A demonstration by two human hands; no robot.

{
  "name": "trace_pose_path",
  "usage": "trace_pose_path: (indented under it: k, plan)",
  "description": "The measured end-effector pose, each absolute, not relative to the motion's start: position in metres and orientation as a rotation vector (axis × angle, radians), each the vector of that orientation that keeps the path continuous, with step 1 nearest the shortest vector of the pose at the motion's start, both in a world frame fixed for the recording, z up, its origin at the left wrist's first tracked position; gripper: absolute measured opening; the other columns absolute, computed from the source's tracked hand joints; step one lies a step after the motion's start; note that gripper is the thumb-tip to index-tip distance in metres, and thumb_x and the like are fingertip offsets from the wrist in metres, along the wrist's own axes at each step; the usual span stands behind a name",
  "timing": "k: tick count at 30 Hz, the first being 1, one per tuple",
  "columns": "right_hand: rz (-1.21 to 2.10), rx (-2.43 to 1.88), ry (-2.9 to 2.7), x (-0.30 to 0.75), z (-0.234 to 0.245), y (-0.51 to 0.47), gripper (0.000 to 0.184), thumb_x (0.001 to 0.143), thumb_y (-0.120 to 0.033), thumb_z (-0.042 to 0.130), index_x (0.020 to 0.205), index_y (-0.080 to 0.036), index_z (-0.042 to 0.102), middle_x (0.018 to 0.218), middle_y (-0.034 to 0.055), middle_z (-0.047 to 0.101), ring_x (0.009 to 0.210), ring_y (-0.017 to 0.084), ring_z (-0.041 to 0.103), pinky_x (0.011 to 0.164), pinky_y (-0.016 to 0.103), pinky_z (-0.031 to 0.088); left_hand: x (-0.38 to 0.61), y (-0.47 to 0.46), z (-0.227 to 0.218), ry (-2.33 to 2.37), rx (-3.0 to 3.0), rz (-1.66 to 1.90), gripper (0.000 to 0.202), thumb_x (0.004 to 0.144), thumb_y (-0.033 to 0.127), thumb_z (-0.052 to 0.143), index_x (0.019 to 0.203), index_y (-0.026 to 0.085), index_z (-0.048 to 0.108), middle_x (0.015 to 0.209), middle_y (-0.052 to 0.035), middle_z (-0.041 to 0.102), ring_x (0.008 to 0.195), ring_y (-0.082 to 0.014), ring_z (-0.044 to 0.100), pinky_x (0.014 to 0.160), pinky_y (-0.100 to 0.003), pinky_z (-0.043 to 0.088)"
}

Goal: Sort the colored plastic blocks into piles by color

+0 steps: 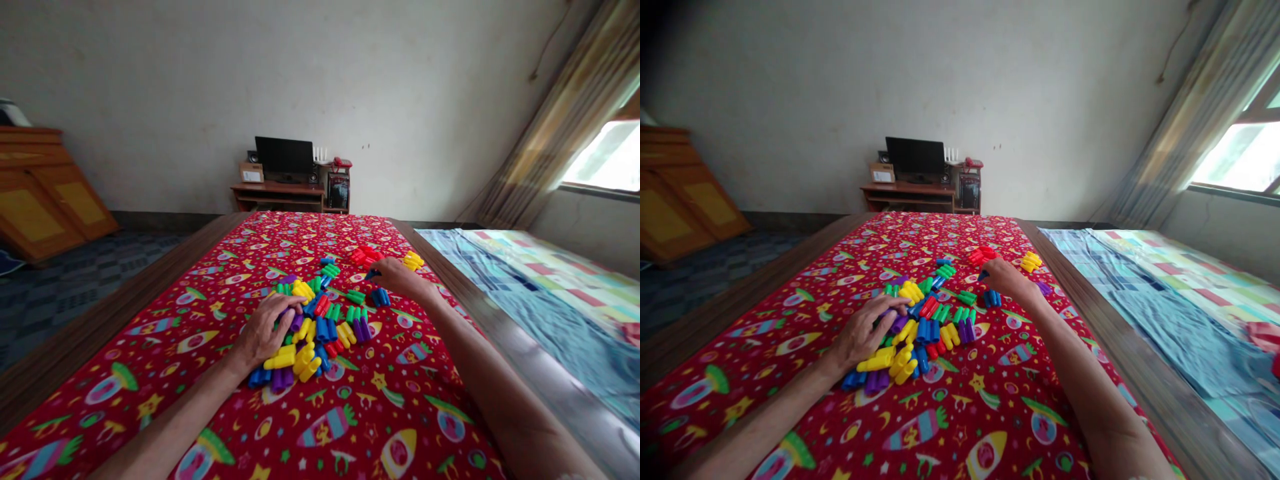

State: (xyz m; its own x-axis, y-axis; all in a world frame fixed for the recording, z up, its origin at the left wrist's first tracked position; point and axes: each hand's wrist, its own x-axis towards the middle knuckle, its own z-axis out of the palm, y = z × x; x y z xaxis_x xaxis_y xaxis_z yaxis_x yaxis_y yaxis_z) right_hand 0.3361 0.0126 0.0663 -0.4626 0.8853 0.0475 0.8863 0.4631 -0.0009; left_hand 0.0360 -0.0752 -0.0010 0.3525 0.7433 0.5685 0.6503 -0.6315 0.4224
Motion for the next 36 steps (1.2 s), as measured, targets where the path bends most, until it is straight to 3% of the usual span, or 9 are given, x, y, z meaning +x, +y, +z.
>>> trace_pose_path:
  k: [4, 10, 13, 17, 21, 25, 30, 33, 36]
  plan:
    - [-0.099, -1.617, -2.570, 0.331, 0.070, 0.012, 0.022, 0.089, -0.020, 0.050, 0.096, -0.014, 0.071, 0.084, 0.0068, 0.070, 0.069, 0.013, 0.059, 0.058, 0.024, 0.034, 0.036, -0.075, -0.002, 1.292, 2.474, 1.141, 0.032, 0.094, 0.033, 0.035, 0.105, 0.019, 0.062, 0.086, -0.0059, 0.069, 0.087, -0.0212, 0.062, 0.092, -0.037, 0.046]
    - [0.049, -1.591, -2.796, 0.335, 0.067, 0.007, 0.019, 0.087, -0.023, 0.057, 0.095, -0.016, 0.073, 0.089, 0.0067, 0.071, 0.076, 0.015, 0.061, 0.063, 0.023, 0.040, 0.036, -0.074, -0.002, 1.301, 2.466, 1.140, 0.034, 0.093, 0.034, 0.035, 0.104, 0.020, 0.063, 0.087, -0.0060, 0.069, 0.087, -0.0215, 0.062, 0.092, -0.037, 0.046]
    - [0.106, -1.545, -2.876, 0.333, 0.074, 0.002, 0.027, 0.094, -0.026, 0.050, 0.089, -0.012, 0.073, 0.086, 0.0088, 0.071, 0.073, 0.015, 0.061, 0.066, 0.024, 0.042, 0.036, -0.074, -0.002, 1.298, 2.462, 1.126, 0.033, 0.094, 0.034, 0.035, 0.104, 0.020, 0.063, 0.087, -0.0059, 0.069, 0.088, -0.0214, 0.062, 0.093, -0.037, 0.046]
    - [-0.079, -1.490, -2.763, 0.320, 0.076, -0.003, 0.029, 0.096, -0.025, 0.046, 0.103, -0.010, 0.070, 0.100, 0.0134, 0.070, 0.089, 0.017, 0.062, 0.076, 0.025, 0.043, 0.035, -0.072, -0.006, 1.278, 2.461, 1.175, 0.034, 0.094, 0.036, 0.035, 0.105, 0.020, 0.062, 0.087, -0.0059, 0.069, 0.088, -0.0216, 0.062, 0.095, -0.038, 0.045]
    - [0.060, -1.312, -2.931, 0.307, 0.062, -0.006, 0.030, 0.089, -0.022, 0.056, 0.116, -0.015, 0.066, 0.108, 0.0111, 0.069, 0.095, 0.018, 0.063, 0.078, 0.024, 0.044, 0.034, -0.073, -0.006, 1.270, 2.478, 1.172, 0.032, 0.094, 0.034, 0.036, 0.104, 0.020, 0.062, 0.087, -0.0053, 0.068, 0.088, -0.0210, 0.062, 0.095, -0.037, 0.044]
    - [-0.034, -1.248, -2.950, 0.300, 0.045, -0.005, 0.035, 0.084, -0.013, 0.055, 0.117, -0.017, 0.066, 0.108, 0.0108, 0.069, 0.098, 0.019, 0.062, 0.081, 0.025, 0.044, 0.035, -0.074, -0.003, 1.231, 2.507, 1.204, 0.029, 0.094, 0.030, 0.037, 0.105, 0.019, 0.061, 0.087, -0.0050, 0.068, 0.087, -0.0199, 0.062, 0.090, -0.034, 0.045]
    - [0.060, -1.214, -2.640, 0.299, 0.046, 0.003, 0.039, 0.089, -0.024, 0.054, 0.127, -0.021, 0.061, 0.104, 0.0081, 0.072, 0.089, 0.017, 0.065, 0.075, 0.024, 0.044, 0.034, -0.073, -0.005, 1.253, 2.502, 1.186, 0.031, 0.094, 0.032, 0.036, 0.104, 0.019, 0.062, 0.087, -0.0050, 0.068, 0.087, -0.0208, 0.063, 0.092, -0.036, 0.045]
    - [0.093, -1.298, -2.399, 0.310, 0.057, 0.010, 0.047, 0.086, -0.022, 0.056, 0.133, -0.019, 0.055, 0.100, 0.0068, 0.072, 0.083, 0.016, 0.064, 0.072, 0.024, 0.043, 0.034, -0.071, -0.008, 1.274, 2.489, 1.172, 0.033, 0.094, 0.034, 0.034, 0.104, 0.020, 0.062, 0.087, -0.0051, 0.069, 0.088, -0.0212, 0.063, 0.095, -0.037, 0.044]
    - [0.135, -1.366, -2.361, 0.327, 0.070, 0.017, 0.038, 0.082, -0.019, 0.058, 0.119, -0.016, 0.064, 0.092, 0.0054, 0.072, 0.078, 0.016, 0.062, 0.068, 0.024, 0.042, 0.033, -0.071, -0.008, 1.261, 2.492, 1.186, 0.032, 0.095, 0.034, 0.034, 0.105, 0.019, 0.062, 0.087, -0.0050, 0.069, 0.088, -0.0210, 0.063, 0.096, -0.037, 0.044]
